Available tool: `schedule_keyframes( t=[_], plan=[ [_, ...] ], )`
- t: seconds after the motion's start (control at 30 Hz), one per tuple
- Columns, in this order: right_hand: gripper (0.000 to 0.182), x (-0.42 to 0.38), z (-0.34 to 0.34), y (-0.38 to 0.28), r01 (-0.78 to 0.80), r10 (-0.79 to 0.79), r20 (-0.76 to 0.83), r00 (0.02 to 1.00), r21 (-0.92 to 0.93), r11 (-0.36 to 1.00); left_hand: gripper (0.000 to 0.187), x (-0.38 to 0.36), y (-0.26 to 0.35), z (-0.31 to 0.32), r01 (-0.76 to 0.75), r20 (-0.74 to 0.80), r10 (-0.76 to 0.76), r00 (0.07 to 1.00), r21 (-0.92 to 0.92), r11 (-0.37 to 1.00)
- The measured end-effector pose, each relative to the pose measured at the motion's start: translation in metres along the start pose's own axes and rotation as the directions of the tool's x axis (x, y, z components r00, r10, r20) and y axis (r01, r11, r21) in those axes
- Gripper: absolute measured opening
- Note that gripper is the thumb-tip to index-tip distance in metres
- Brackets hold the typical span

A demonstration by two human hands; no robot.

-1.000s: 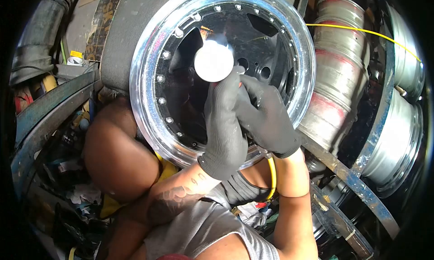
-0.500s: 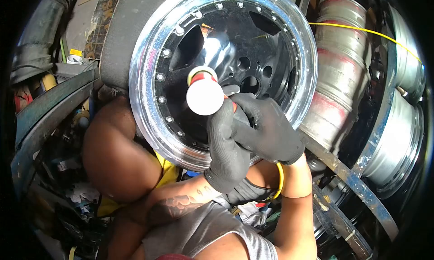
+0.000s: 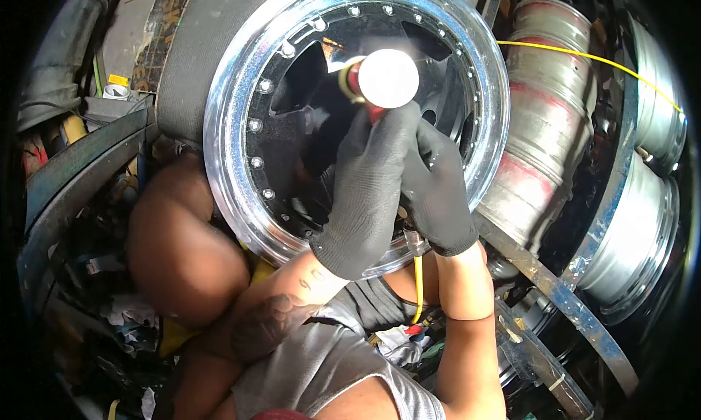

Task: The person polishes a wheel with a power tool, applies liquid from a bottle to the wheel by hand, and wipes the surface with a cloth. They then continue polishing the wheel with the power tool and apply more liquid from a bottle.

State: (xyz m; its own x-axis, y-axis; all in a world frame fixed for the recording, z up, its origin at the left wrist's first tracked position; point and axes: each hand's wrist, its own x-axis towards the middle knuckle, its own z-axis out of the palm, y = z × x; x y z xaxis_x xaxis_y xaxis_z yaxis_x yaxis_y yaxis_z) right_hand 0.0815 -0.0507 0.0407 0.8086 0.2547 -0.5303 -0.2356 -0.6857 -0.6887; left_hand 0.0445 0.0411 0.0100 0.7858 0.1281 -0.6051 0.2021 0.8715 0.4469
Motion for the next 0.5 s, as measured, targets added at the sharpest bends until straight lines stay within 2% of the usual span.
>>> schedule_keyframes(
  t=[0.03,0.13,0.17,0.2,0.27,0.3,0.33,0.37,0.4,0.47,0.5],
  plan=[
    [0.027,-0.002,-0.002,0.001,-0.009,0.009,-0.012,1.0,-0.011,1.0,0.035,-0.001,-0.002,0.001,-0.01,0.008,0.01,1.0,0.0,1.0],
    [0.025,-0.011,-0.002,0.004,0.159,-0.16,-0.01,0.987,-0.036,0.987,0.035,-0.008,-0.015,0.0,-0.03,-0.002,0.03,1.0,0.011,0.999],
    [0.03,-0.015,-0.004,0.006,0.06,-0.061,0.01,0.998,0.051,0.997,0.035,-0.013,-0.019,-0.002,-0.029,-0.027,0.029,0.999,0.021,0.999],
    [0.033,-0.019,-0.009,0.008,0.028,-0.03,0.081,0.996,0.023,0.999,0.035,-0.019,-0.025,-0.002,-0.025,-0.052,0.027,0.998,0.031,0.999],
    [0.038,-0.022,-0.019,0.012,-0.029,0.037,0.219,0.975,-0.04,0.999,0.033,-0.033,-0.041,-0.005,-0.007,-0.085,0.0,0.996,-0.083,0.997],
    [0.044,-0.02,-0.02,0.005,-0.024,0.043,0.278,0.96,-0.072,0.997,0.033,-0.039,-0.042,-0.007,-0.005,-0.079,0.0,0.997,-0.065,0.998],
    [0.043,-0.018,-0.021,0.007,0.007,0.019,0.31,0.951,-0.082,0.997,0.033,-0.042,-0.042,-0.009,-0.002,-0.072,-0.002,0.997,-0.048,0.999],
    [0.041,-0.016,-0.023,0.01,0.039,-0.005,0.341,0.94,-0.092,0.995,0.035,-0.045,-0.041,-0.002,-0.064,-0.166,0.058,0.984,-0.029,0.998],
    [0.04,-0.016,-0.024,0.012,0.069,-0.027,0.373,0.927,-0.101,0.992,0.036,-0.045,-0.041,-0.004,-0.033,-0.147,0.029,0.989,-0.023,0.999],
    [0.037,-0.015,-0.017,0.009,0.011,-0.007,0.268,0.963,-0.015,1.0,0.038,-0.038,-0.039,-0.01,0.023,-0.109,-0.023,0.994,-0.006,1.0],
    [0.036,-0.015,-0.011,0.009,-0.017,0.009,0.217,0.976,0.038,0.999,0.039,-0.032,-0.025,-0.006,-0.07,-0.114,0.075,0.991,0.05,0.996]
  ],
)
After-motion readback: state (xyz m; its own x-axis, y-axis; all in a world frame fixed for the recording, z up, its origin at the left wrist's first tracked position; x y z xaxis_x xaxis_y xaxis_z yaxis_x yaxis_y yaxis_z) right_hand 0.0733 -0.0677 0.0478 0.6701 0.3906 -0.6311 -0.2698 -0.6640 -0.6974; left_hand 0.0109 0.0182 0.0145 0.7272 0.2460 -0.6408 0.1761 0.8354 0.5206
